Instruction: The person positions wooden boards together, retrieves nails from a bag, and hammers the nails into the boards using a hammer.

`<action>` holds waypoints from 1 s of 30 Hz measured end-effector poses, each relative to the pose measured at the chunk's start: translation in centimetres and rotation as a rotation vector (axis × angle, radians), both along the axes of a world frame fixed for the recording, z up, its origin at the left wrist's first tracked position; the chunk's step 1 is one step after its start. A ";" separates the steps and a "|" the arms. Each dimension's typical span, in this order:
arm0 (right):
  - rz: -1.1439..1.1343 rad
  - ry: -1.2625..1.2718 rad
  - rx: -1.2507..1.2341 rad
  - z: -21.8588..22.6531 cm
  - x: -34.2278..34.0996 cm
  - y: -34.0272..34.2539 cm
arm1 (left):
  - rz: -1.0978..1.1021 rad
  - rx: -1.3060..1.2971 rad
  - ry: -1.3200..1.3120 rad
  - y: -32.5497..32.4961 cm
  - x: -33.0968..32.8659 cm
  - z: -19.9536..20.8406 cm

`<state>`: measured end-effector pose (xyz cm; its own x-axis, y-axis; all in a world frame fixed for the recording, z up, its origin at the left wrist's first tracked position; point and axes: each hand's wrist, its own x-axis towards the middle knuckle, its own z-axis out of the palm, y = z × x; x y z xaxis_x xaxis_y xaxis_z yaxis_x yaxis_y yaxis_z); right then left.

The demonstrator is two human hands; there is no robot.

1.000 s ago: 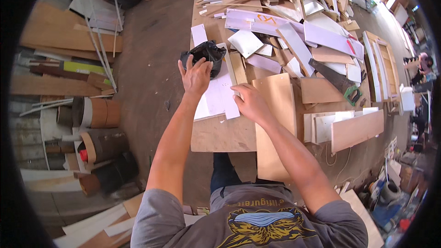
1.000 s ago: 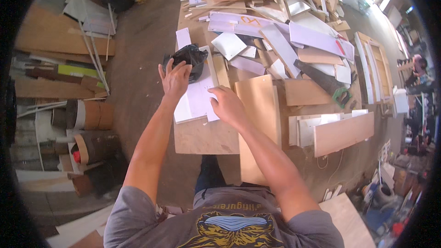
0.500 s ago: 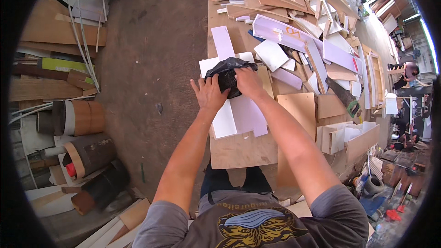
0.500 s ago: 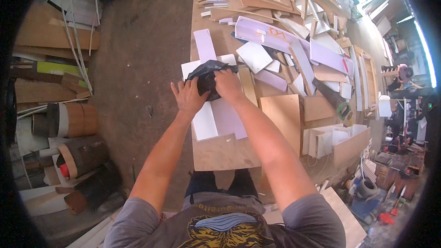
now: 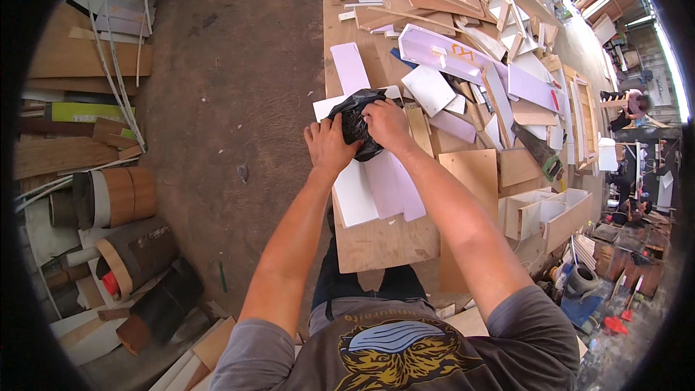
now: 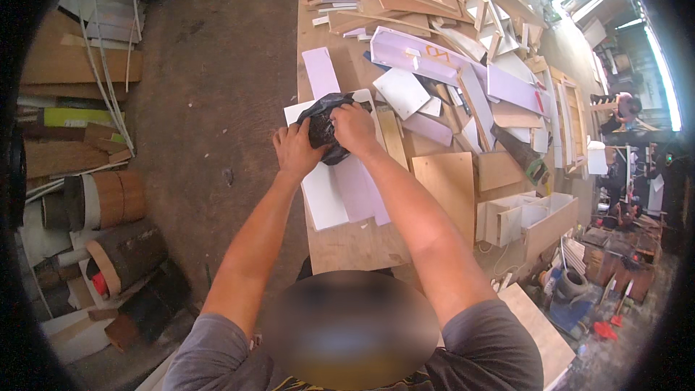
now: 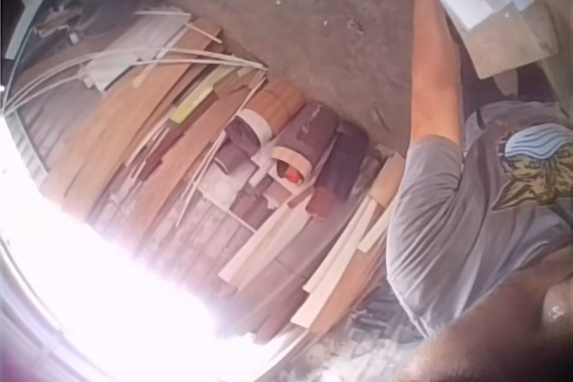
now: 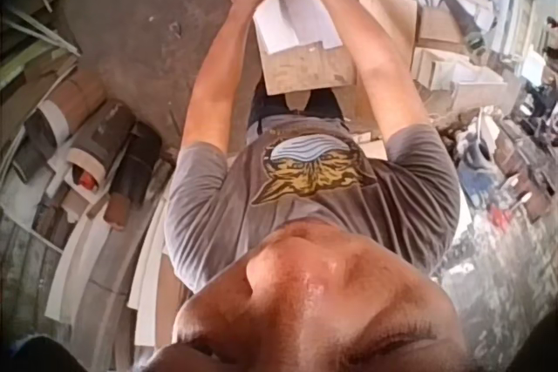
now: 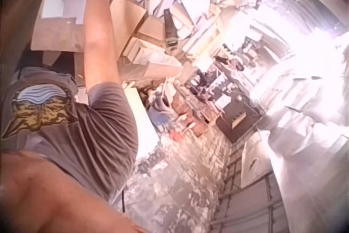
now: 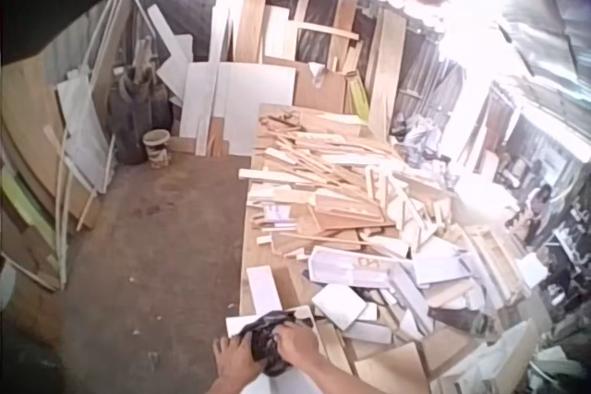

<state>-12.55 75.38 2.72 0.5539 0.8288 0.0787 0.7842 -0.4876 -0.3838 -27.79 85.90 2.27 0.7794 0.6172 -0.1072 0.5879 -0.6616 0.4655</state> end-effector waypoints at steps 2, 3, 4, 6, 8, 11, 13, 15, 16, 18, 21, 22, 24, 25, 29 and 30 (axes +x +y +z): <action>-0.021 -0.009 -0.023 -0.4 -0.1 0.2 | -0.006 -0.004 0.003 0.1 0.0 0.3; -0.040 -0.017 -0.045 -0.6 -0.2 0.3 | -0.011 -0.007 0.007 0.1 0.0 0.4; -0.039 -0.017 -0.045 -0.7 -0.5 0.5 | -0.009 -0.008 0.007 0.1 0.0 0.3; -0.086 -0.057 -0.032 -0.8 -0.9 0.9 | 0.002 -0.022 -0.010 0.1 0.0 0.1; -0.078 -0.046 -0.056 -0.7 -1.1 1.1 | 0.004 -0.018 -0.010 0.2 -0.2 -0.1; -0.071 0.011 -0.106 -1.1 -0.6 1.1 | -0.004 -0.026 -0.009 0.2 -0.2 -0.1; -0.068 0.059 -0.132 -1.2 -0.2 0.9 | -0.010 -0.040 -0.006 0.3 -0.2 0.1; -0.102 0.121 -0.154 -1.0 0.2 0.6 | -0.009 -0.064 -0.009 0.4 -0.3 0.3; -0.101 0.121 -0.154 -0.8 0.0 0.7 | -0.007 -0.065 -0.009 0.4 -0.4 0.1; -0.048 -0.016 -0.034 -0.4 -0.8 0.5 | 0.012 -0.069 -0.058 0.4 -0.6 -0.5; 0.072 -0.094 -0.039 0.8 -2.1 1.0 | 0.032 -0.098 -0.103 0.4 -0.9 -1.3; 0.098 -0.109 -0.033 0.6 -2.3 1.2 | 0.030 -0.098 -0.103 0.4 -0.8 -1.5; 0.122 -0.095 -0.015 0.2 -2.7 1.5 | 0.044 -0.088 -0.148 0.2 -0.8 -1.8; 0.147 -0.083 0.003 0.1 -2.9 1.7 | 0.042 -0.088 -0.147 0.3 -0.8 -2.0; 0.158 -0.079 0.037 -0.5 -3.3 2.8 | 0.046 -0.098 -0.179 0.4 -0.8 -2.6; 0.167 -0.076 -0.011 -0.6 -3.3 3.0 | 0.043 -0.098 -0.196 0.5 -0.9 -2.8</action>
<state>-15.86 78.35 2.07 0.4014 0.9098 0.1059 0.8811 -0.3520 -0.3159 -28.71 86.37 -0.53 0.7646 0.6443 -0.0177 0.5067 -0.5838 0.6344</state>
